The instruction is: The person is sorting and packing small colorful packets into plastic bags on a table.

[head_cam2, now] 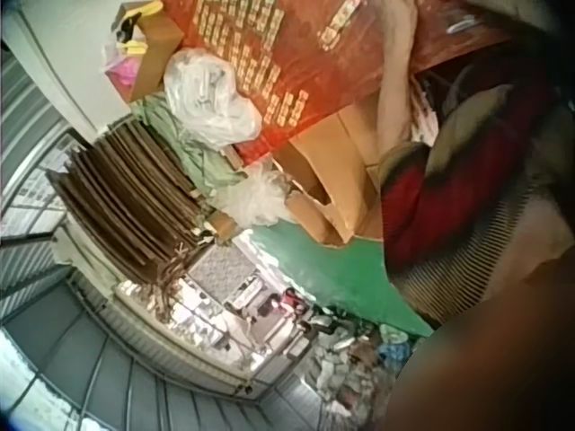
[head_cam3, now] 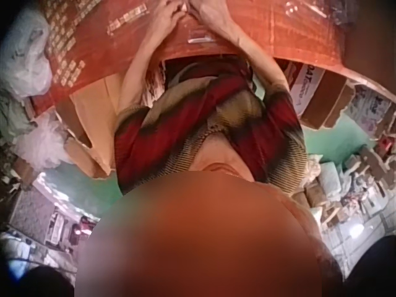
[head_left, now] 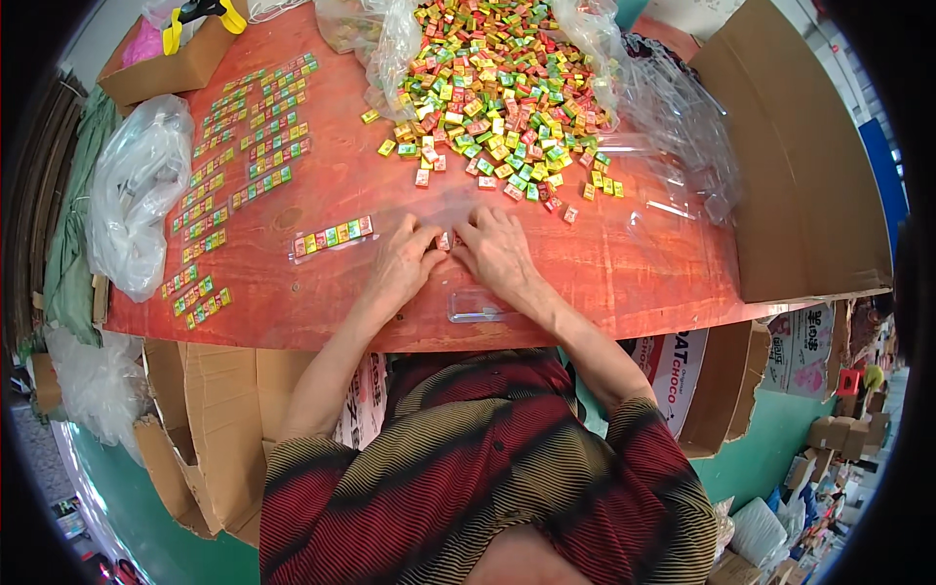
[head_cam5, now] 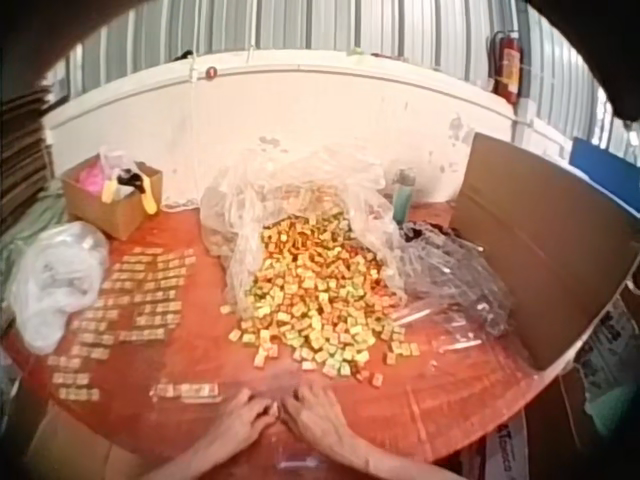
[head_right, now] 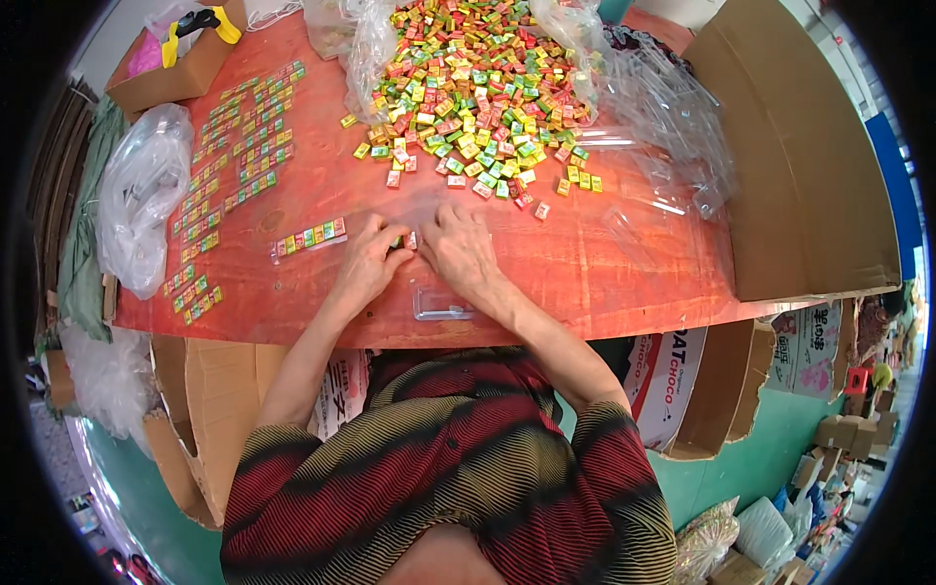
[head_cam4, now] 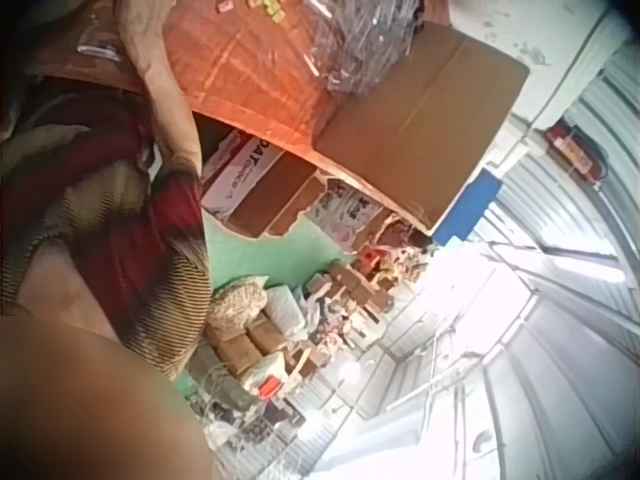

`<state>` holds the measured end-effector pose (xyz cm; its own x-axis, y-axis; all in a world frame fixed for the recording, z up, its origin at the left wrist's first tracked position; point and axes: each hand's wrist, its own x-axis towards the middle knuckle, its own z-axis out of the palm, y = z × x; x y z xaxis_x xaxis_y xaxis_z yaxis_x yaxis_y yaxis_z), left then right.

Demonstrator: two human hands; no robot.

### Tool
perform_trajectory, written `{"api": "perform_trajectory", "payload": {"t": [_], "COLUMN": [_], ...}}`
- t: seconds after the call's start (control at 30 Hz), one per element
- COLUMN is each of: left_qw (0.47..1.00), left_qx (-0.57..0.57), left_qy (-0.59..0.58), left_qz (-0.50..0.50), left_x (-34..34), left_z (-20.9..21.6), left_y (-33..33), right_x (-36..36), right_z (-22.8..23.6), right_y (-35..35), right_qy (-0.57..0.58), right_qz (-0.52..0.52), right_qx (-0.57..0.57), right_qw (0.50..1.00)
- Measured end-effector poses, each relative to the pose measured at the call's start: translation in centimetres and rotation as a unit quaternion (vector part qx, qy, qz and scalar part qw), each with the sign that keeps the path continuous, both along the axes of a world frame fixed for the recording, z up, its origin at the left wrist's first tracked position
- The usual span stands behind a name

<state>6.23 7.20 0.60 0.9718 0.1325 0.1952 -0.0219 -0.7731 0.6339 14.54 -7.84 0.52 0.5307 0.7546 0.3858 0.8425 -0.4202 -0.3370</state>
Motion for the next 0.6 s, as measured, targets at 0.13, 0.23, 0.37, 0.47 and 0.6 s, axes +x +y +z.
{"api": "perform_trajectory", "payload": {"t": [0.13, 0.23, 0.37, 0.47, 0.6], "left_qw": [1.000, 1.000, 0.998, 0.998, 0.998], "left_qx": [0.010, 0.016, -0.016, -0.010, -0.002], "left_qy": [0.006, -0.005, 0.032, 0.022, 0.006], "left_qz": [-0.006, -0.013, -0.055, -0.061, -0.063], "left_x": [-0.1, 0.0, 0.8, 1.4, 2.1], "left_z": [0.9, 1.2, 0.6, 0.1, 0.2], "left_y": [-0.1, -0.1, -0.4, -1.0, -1.5], "right_x": [-0.2, 0.4, 0.4, 0.6, 1.4], "right_z": [1.5, 1.6, 1.8, 1.4, 0.6], "right_y": [-2.3, -4.2, -4.4, -4.4, -4.2], "right_qy": [0.026, 0.068, 0.113, 0.142, 0.124], "right_qz": [-0.059, -0.078, -0.093, -0.084, -0.011], "right_qx": [-0.031, -0.033, -0.073, -0.092, -0.057], "right_qw": [0.997, 0.994, 0.987, 0.982, 0.991]}}
